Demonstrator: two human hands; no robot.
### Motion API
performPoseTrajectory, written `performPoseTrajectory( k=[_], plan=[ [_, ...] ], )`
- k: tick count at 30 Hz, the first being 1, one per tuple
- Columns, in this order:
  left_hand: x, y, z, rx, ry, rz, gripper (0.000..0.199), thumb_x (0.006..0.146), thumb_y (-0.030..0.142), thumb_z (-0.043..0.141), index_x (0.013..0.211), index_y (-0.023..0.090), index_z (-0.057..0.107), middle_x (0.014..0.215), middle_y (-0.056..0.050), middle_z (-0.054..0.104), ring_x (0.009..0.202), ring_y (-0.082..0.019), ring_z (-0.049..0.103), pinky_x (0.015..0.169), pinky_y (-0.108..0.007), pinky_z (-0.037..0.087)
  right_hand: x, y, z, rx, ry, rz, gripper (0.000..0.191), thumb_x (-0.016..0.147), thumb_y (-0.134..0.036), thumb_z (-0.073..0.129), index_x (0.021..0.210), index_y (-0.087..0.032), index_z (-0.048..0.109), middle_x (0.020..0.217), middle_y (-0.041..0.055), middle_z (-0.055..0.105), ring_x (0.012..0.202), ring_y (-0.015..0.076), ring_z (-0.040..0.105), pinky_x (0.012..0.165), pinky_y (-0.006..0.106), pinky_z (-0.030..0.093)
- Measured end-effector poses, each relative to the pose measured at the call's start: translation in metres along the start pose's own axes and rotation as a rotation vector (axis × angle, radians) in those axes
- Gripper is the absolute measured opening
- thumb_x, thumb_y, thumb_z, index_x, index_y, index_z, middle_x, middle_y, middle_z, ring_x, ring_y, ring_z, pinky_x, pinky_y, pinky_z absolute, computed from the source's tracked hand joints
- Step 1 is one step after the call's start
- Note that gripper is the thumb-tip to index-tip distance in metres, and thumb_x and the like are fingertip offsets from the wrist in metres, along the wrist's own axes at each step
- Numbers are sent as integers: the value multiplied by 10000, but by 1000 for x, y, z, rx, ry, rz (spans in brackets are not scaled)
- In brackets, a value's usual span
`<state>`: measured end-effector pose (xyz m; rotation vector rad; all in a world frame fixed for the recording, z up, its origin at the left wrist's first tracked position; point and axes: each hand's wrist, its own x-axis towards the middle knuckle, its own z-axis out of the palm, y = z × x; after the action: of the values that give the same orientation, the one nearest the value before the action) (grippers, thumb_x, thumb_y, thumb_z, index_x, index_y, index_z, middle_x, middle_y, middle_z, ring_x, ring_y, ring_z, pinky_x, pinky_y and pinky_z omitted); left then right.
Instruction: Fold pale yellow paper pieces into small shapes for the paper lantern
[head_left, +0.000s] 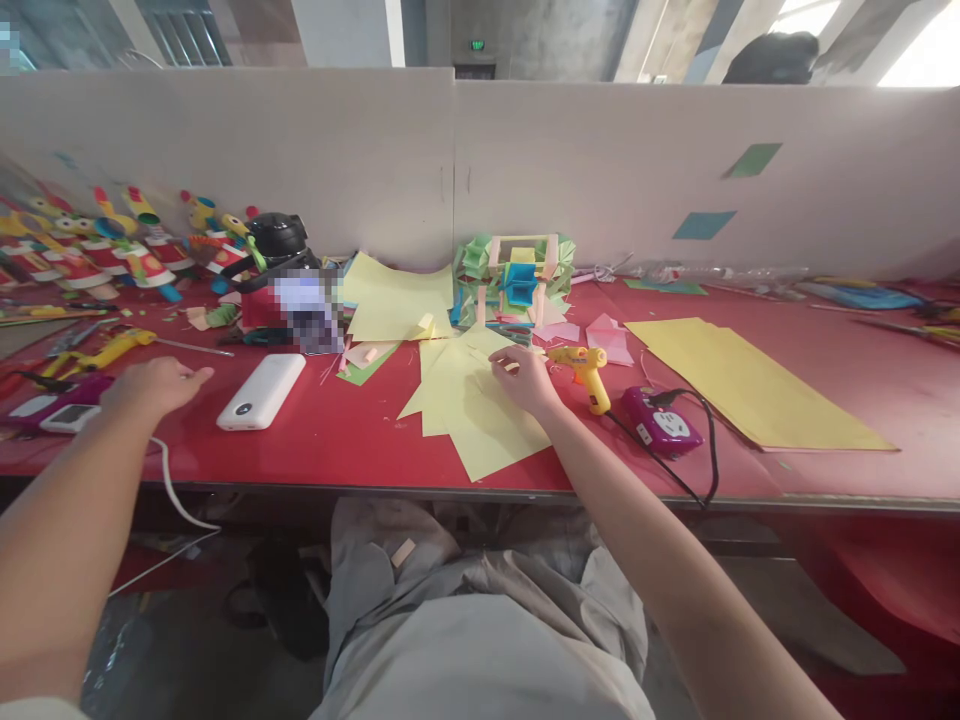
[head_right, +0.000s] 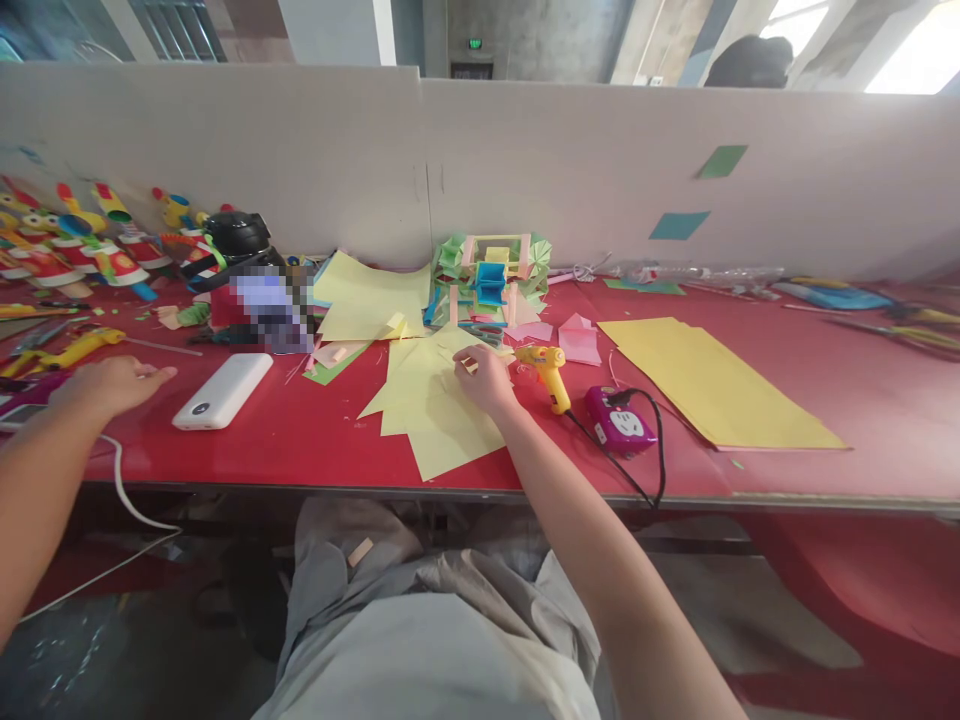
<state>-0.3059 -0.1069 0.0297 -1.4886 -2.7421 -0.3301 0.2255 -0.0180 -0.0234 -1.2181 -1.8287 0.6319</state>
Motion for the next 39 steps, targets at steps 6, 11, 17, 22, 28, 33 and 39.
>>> performPoseTrajectory(
  k=[6,11,17,22,28,33,39],
  plan=[
    [-46,17,-2,115,115,96,517,890,552,427,1140,131,595,1153,-145,624,1053,-275,571,920,-394,459,4,-19,0,54,-105,-86,164,815,-223,548,894,-174,683,992,84,688,860,172,657,734,311,541],
    [-71,21,-16,23,219,279,384,899,417,444,1106,140,610,1167,-106,623,1049,-232,595,956,-307,431,7,-55,2,22,-389,-179,150,835,-248,586,912,-179,695,982,74,715,840,159,665,742,299,533],
    [-99,50,-11,-138,-133,172,766,817,709,501,1266,87,500,1216,-191,615,1020,-308,632,859,-378,480,12,-84,25,79,-567,-295,150,853,-243,587,918,-185,710,967,62,728,855,157,659,738,283,523],
    [-102,72,0,62,-196,179,913,781,773,471,1311,30,468,1312,-311,526,1153,-487,551,839,-548,474,26,-93,56,150,-575,-259,144,843,-223,597,907,-156,707,929,68,734,834,157,663,783,297,518],
    [-113,57,-4,-479,-252,-12,653,729,648,662,1095,106,658,1013,-131,722,981,-360,660,795,-403,530,21,-102,73,216,-673,-274,147,845,-248,619,883,-151,723,937,78,732,866,175,669,785,310,523],
    [-158,57,6,-1509,-398,-216,568,745,398,699,1229,108,628,1054,-132,745,954,-315,695,767,-370,598,12,-111,83,390,-640,-247,253,862,-288,641,1069,-148,679,1088,100,703,956,176,665,854,329,538],
    [-196,83,22,-1948,-567,-42,672,869,474,527,1478,205,432,1252,-153,677,1087,-357,671,851,-470,595,5,-139,92,506,-518,-364,325,866,-350,656,1152,-198,622,1226,91,634,1024,166,636,835,303,547]
  ],
)
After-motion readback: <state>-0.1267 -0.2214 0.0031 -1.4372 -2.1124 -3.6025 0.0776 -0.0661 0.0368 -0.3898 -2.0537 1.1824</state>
